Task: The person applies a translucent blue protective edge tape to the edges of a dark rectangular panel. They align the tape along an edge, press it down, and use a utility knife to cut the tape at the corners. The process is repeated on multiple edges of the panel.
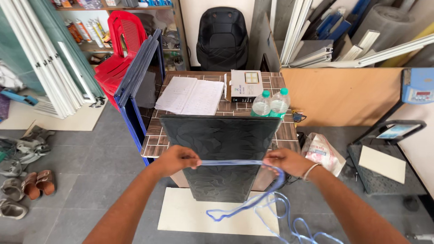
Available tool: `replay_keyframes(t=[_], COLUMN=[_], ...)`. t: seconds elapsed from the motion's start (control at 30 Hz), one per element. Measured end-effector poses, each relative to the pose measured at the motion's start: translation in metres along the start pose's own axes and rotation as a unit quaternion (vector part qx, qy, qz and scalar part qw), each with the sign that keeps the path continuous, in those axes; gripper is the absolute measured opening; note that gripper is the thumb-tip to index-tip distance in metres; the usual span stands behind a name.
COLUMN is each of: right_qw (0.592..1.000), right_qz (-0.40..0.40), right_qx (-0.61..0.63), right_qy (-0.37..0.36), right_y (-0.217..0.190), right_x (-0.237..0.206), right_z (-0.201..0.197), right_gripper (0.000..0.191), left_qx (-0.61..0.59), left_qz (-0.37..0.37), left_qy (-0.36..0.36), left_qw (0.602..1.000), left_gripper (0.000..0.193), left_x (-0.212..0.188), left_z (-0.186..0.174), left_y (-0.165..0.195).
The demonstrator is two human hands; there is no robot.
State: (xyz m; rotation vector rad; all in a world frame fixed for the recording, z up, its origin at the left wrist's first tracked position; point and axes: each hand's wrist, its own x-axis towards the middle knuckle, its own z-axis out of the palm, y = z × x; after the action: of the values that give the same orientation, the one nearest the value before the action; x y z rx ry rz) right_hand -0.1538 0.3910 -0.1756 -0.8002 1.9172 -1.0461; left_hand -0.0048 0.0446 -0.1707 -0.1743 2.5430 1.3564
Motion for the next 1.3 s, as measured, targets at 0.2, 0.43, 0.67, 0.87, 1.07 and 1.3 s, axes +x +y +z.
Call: replay_keyframes(t=[0.2, 0.43, 0.67, 0.87, 1.07, 1.3], right_qw=[0.996, 0.992, 0.986, 0.982, 0.936, 0.880], right_qz=[0.058, -0.005, -0.043, -0.032, -0.114, -0.218], right_qx=[0.069, 0.116, 0.152, 0.071, -0.118, -0.263], right_qy=[-0.008, 0.059, 0.059, 0.173, 0.312, 0.330], right_y=[-0.022, -0.057, -0.067, -0.097, -0.119, -0.150], right_x=[0.034, 0.089, 0.098, 0.121, 0.137, 0.177], right_z=[0.056, 0.130, 0.140, 0.150, 0.134, 0.126], right_gripper=[0.030, 0.025, 0.025, 0.023, 0.020, 0.020], left_qx=[0.040, 0.028, -0.057, -0.149, -0.178, -0.216], left_qz=[0.103, 0.081, 0.038, 0.070, 0.081, 0.062], left_qy=[0.016, 0.001, 0.112, 0.188, 0.415, 0.409], left_qw=[0.994, 0.996, 0.991, 0.968, 0.888, 0.884], left_gripper=[0.027, 0.022, 0.020, 0.022, 0.044, 0.041], left_x=[0.003, 0.002, -0.019, -0.020, 0.000, 0.010], left_z=[-0.010, -0.018, -0.041, -0.057, -0.080, -0.071], left_y=[-0.025, -0.041, -0.061, -0.065, -0.058, -0.050])
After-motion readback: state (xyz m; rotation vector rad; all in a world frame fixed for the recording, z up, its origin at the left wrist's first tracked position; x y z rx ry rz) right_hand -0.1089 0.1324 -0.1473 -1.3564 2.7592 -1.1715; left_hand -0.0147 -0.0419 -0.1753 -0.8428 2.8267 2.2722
